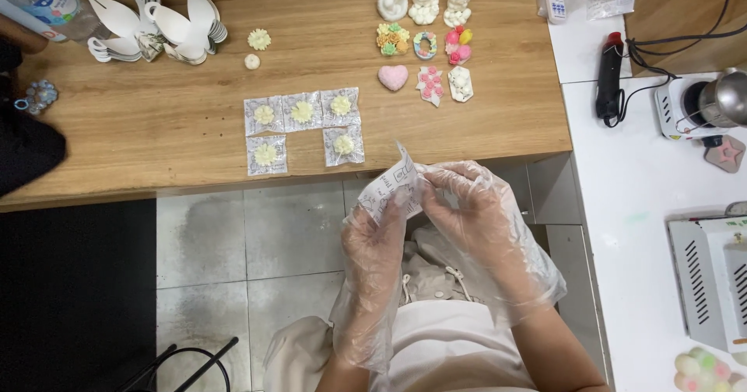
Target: Packaging small flower-shaped candle pieces into individual plastic bags.
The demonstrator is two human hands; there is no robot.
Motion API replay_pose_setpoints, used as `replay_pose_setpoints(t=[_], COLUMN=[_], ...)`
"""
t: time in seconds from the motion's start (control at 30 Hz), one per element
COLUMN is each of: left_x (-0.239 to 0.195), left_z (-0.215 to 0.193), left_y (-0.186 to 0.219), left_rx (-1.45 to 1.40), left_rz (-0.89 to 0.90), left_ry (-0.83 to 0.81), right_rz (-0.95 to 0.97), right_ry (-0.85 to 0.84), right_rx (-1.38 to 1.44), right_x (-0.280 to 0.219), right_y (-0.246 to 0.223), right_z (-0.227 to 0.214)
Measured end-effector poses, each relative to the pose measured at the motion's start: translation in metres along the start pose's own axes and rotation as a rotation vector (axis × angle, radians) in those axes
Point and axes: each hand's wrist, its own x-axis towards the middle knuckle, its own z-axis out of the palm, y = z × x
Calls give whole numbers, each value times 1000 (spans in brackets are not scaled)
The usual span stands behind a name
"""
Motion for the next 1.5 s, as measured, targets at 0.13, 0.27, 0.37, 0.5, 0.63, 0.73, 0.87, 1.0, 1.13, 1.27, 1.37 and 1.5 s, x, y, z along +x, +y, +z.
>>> replay_pose_setpoints(t=[0.13,0.27,0.37,0.5,0.63,0.73,0.87,1.0,1.13,1.27,1.37,1.5], left_x=[-1,-2,4,7,6,7,10,11,11,10,6,-5], left_z=[-3,-6,-14,-14,-11,-15,-20,-22,-23,-17,-10,10], left_y=[4,22,29,31,32,27,23,24,26,28,27,34], left_rx=[148,141,77,69,71,101,104,149,159,192,350,770], left_rz=[105,37,-97,-162,-173,-164,-180,-202,-197,-150,-77,555], left_ry=[-30,-18,9,-20,-43,-60,-57,-71,-57,-115,-93,99], right_rz=[91,117,268,685,535,563,497,592,542,644,610,489], right_ry=[-39,42,107,-24,-57,-106,-142,-198,-259,-243,-228,-83], right_rx=[69,91,226,358,528,526,660,809,940,798,855,311], right_x=[-1,-9,-6,-1,-4,-4,-9,-5,-6,-6,-14,-12], right_y=[8,31,49,34,35,27,42,27,31,41,65,48], right_z=[-2,5,2,-10,-10,-12,-10,-21,-23,-10,6,3])
